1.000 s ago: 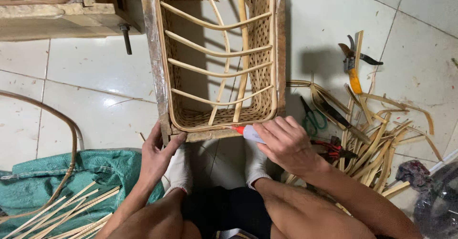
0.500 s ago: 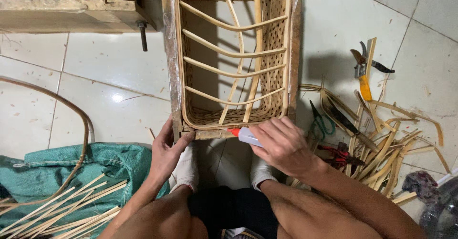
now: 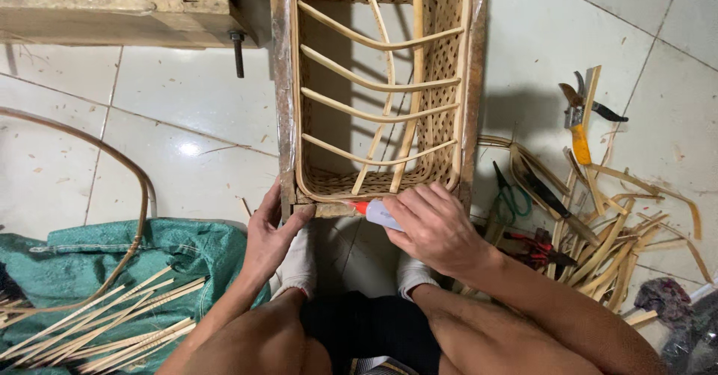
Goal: The person assembles a rectangular bamboo basket by inserting thin bamboo strips into a wooden frame. They apply glue to the joints, use a hammer to tap the strips into place, and trim excess material with a knife.
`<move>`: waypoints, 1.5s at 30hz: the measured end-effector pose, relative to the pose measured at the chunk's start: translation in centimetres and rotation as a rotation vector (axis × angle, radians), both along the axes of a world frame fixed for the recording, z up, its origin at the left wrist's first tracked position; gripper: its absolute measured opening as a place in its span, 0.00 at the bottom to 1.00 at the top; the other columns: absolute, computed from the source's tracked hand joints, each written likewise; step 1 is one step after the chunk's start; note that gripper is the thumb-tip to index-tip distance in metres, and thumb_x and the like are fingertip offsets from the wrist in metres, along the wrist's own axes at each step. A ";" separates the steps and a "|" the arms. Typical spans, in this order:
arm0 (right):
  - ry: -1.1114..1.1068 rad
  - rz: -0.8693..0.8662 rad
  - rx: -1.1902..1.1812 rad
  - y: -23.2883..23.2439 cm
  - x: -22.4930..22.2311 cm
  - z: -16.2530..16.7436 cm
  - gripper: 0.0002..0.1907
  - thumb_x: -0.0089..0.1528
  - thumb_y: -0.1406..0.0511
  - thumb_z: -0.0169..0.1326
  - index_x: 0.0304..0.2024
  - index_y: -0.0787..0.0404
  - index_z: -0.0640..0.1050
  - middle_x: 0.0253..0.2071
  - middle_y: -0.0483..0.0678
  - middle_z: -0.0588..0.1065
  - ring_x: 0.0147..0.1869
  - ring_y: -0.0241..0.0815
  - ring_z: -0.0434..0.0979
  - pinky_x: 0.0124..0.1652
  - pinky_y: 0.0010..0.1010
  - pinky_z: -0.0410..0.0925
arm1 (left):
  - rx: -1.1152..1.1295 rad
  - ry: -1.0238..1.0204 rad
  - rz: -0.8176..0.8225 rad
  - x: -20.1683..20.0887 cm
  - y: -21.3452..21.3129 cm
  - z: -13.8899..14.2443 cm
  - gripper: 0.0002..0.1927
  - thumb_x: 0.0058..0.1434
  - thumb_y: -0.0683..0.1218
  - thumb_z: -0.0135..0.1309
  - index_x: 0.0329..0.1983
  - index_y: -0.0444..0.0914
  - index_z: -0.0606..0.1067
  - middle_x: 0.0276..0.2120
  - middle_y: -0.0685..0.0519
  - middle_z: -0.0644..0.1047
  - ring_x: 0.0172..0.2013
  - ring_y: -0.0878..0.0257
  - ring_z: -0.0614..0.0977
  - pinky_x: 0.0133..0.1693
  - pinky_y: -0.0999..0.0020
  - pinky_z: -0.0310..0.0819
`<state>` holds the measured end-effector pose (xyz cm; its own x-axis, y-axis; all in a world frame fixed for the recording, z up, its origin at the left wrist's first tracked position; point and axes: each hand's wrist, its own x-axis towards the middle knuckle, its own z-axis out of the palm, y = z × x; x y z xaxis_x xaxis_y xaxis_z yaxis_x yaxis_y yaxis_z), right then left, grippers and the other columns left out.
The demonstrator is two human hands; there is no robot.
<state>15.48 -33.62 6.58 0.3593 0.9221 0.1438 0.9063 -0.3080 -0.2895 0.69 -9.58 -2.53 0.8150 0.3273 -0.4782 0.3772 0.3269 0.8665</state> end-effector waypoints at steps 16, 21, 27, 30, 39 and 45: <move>-0.218 0.065 0.118 -2.5 6.5 0.7 0.14 0.64 0.65 0.69 0.45 0.63 0.78 0.43 0.55 0.79 0.43 0.44 0.81 0.35 0.32 0.75 | 0.035 0.092 0.029 1.3 2.8 -0.7 0.29 0.63 0.42 0.52 0.69 0.33 0.68 0.58 0.46 0.78 0.56 0.61 0.80 0.59 0.65 0.70; 0.134 -0.289 0.156 -5.0 14.2 1.9 0.18 0.64 0.63 0.64 0.53 0.66 0.78 0.44 0.55 0.78 0.43 0.44 0.80 0.41 0.33 0.79 | 0.008 0.016 0.144 6.2 6.1 -0.6 0.20 0.68 0.40 0.45 0.61 0.30 0.75 0.55 0.44 0.81 0.56 0.59 0.81 0.60 0.64 0.75; 0.517 -0.749 0.384 -6.7 20.8 1.8 0.15 0.70 0.64 0.61 0.52 0.67 0.73 0.44 0.54 0.77 0.43 0.39 0.78 0.44 0.31 0.73 | 0.211 -0.103 0.191 10.8 9.2 1.0 0.20 0.71 0.41 0.49 0.63 0.27 0.74 0.56 0.42 0.79 0.57 0.59 0.80 0.61 0.65 0.73; 0.559 -0.796 0.546 -7.6 23.9 0.6 0.14 0.72 0.65 0.60 0.52 0.65 0.71 0.46 0.53 0.78 0.47 0.39 0.79 0.49 0.29 0.74 | 0.331 -0.240 0.370 13.4 12.0 1.0 0.28 0.72 0.44 0.54 0.70 0.27 0.63 0.65 0.41 0.71 0.64 0.59 0.74 0.66 0.65 0.68; 0.475 -1.119 0.334 -6.4 29.0 -5.4 0.18 0.66 0.60 0.62 0.51 0.65 0.74 0.49 0.52 0.79 0.50 0.43 0.81 0.51 0.37 0.74 | 0.121 -0.109 0.786 26.1 23.3 1.7 0.41 0.79 0.59 0.50 0.79 0.31 0.46 0.67 0.28 0.52 0.65 0.37 0.53 0.70 0.47 0.53; 0.311 -1.153 0.323 -3.2 32.5 -9.2 0.26 0.63 0.59 0.63 0.58 0.66 0.72 0.48 0.53 0.79 0.49 0.46 0.81 0.47 0.37 0.73 | 0.358 -0.379 0.928 31.2 26.2 -0.5 0.56 0.75 0.53 0.52 0.69 0.30 0.16 0.74 0.31 0.53 0.72 0.47 0.66 0.71 0.57 0.62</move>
<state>47.94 -36.79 -2.61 0.9975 -0.0179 0.0688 0.0316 -0.7549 -0.6551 31.91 16.66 -2.98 0.2499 0.9683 0.0019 -0.2036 0.0507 0.9777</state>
